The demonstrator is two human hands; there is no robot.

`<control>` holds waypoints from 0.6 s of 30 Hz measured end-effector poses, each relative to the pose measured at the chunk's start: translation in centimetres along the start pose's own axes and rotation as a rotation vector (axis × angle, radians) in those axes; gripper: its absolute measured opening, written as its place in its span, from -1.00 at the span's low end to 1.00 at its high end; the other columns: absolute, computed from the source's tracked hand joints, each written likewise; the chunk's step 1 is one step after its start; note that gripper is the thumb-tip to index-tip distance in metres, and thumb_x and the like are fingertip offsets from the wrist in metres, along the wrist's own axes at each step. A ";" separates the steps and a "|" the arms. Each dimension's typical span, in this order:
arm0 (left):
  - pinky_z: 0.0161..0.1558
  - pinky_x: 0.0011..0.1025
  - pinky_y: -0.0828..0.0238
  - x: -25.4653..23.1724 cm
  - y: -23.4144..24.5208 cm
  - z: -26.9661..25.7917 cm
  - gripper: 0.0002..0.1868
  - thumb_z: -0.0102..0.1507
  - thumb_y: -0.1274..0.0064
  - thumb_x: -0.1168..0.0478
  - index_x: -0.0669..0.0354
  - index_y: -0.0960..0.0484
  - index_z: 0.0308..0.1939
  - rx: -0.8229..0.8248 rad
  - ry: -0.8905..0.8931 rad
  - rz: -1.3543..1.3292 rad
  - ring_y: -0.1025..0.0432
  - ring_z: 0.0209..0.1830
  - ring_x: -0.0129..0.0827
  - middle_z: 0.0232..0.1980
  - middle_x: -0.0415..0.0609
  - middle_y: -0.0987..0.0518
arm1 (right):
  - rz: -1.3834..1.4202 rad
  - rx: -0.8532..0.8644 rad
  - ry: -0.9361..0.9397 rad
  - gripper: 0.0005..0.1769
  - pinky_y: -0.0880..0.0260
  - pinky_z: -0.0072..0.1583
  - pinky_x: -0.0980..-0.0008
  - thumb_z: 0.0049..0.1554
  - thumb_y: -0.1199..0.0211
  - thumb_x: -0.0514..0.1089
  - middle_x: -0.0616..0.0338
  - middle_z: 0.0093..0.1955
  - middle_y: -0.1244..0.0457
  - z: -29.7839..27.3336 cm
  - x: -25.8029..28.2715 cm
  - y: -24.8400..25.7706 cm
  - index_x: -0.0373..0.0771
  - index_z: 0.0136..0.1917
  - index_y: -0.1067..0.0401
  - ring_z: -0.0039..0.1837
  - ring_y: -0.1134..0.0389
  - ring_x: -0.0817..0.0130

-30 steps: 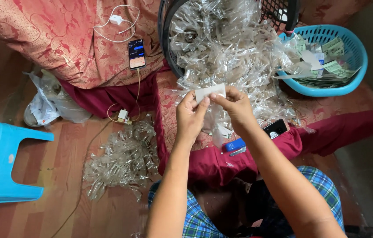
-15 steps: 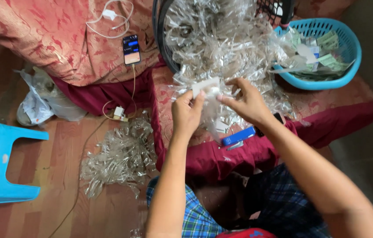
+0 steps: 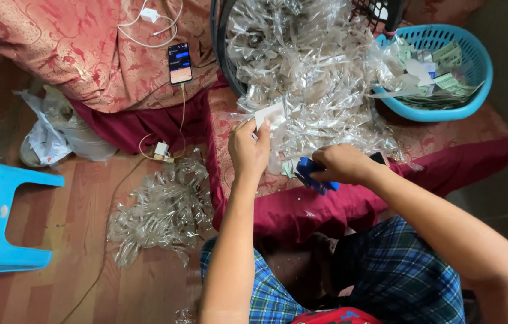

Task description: Packing small items into plastic bags and sealing them with a stapler

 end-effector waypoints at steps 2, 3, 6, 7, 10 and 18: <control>-0.20 -0.27 -0.40 0.2 0.0 -0.1 -0.66 0.24 -0.14 0.14 0.13 -0.46 -0.60 -0.005 0.004 0.006 -0.44 -0.45 -0.02 -0.60 0.01 -0.40 | 0.249 -0.038 -0.039 -0.56 -0.42 0.01 0.00 0.07 -0.31 0.28 0.12 -0.23 -0.42 -0.4 -0.1 1.3 -0.12 -0.13 -0.48 -0.05 -0.48 0.02; -0.17 -0.27 -0.40 0.5 0.0 0.0 -0.65 0.24 -0.14 0.15 0.14 -0.46 -0.60 -0.011 0.011 0.012 -0.45 -0.45 -0.01 -0.60 0.01 -0.40 | 0.498 -0.074 -0.077 -0.61 -0.40 0.02 -0.01 0.10 -0.32 0.18 0.03 -0.25 -0.45 -0.4 -0.5 2.1 -0.20 -0.12 -0.49 -0.06 -0.49 -0.03; -0.24 -0.27 -0.39 0.4 -0.1 0.1 -0.66 0.23 -0.14 0.16 0.14 -0.46 -0.62 0.000 -0.003 -0.008 -0.44 -0.46 0.00 -0.61 0.01 -0.40 | 1.608 -0.388 -0.256 -0.90 -0.54 0.07 0.24 0.19 -0.22 -0.09 0.35 -0.13 -0.33 0.5 -5.8 -0.6 -0.13 -0.09 -0.42 -0.05 -0.43 0.47; -0.24 -0.27 -0.39 0.4 -0.4 -0.1 -0.66 0.23 -0.14 0.16 0.14 -0.46 -0.62 0.001 -0.004 -0.009 -0.44 -0.46 0.00 -0.61 0.01 -0.40 | 1.609 -0.391 -0.257 -0.90 -0.54 0.07 0.24 0.19 -0.22 -0.09 0.35 -0.13 -0.33 0.5 -3.9 2.2 -0.13 -0.09 -0.42 -0.05 -0.43 0.47; -0.26 -0.24 -0.38 0.6 -2.4 -0.7 -0.66 0.22 -0.12 0.17 0.13 -0.44 -0.62 0.042 -0.004 -0.039 -0.44 -0.46 0.01 -0.61 0.01 -0.40 | 2.055 -0.417 -0.135 -0.52 -0.43 0.28 -0.13 0.01 -0.09 0.21 0.09 0.43 -0.30 1.7 0.1 8.6 -0.12 0.08 -0.34 0.32 -0.40 -0.01; -0.36 -0.30 -0.26 -2.2 -5.2 -2.1 -0.73 0.28 -0.11 0.33 0.21 -0.54 -0.54 0.205 -0.140 0.061 -0.41 -0.53 -0.26 -0.49 -0.02 -0.58 | 1.787 -0.908 -0.362 -0.56 -0.33 -0.15 0.35 0.04 -0.27 0.21 0.17 -0.24 -0.25 3.1 2.1 14.4 -0.11 -0.02 -0.29 -0.21 -0.32 0.32</control>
Point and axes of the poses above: each hand's wrist, its own z-axis towards the middle knuckle, its own y-axis out of the back of the hand, x = y × z, the point moved 10 cm from there along z, towards the middle knuckle
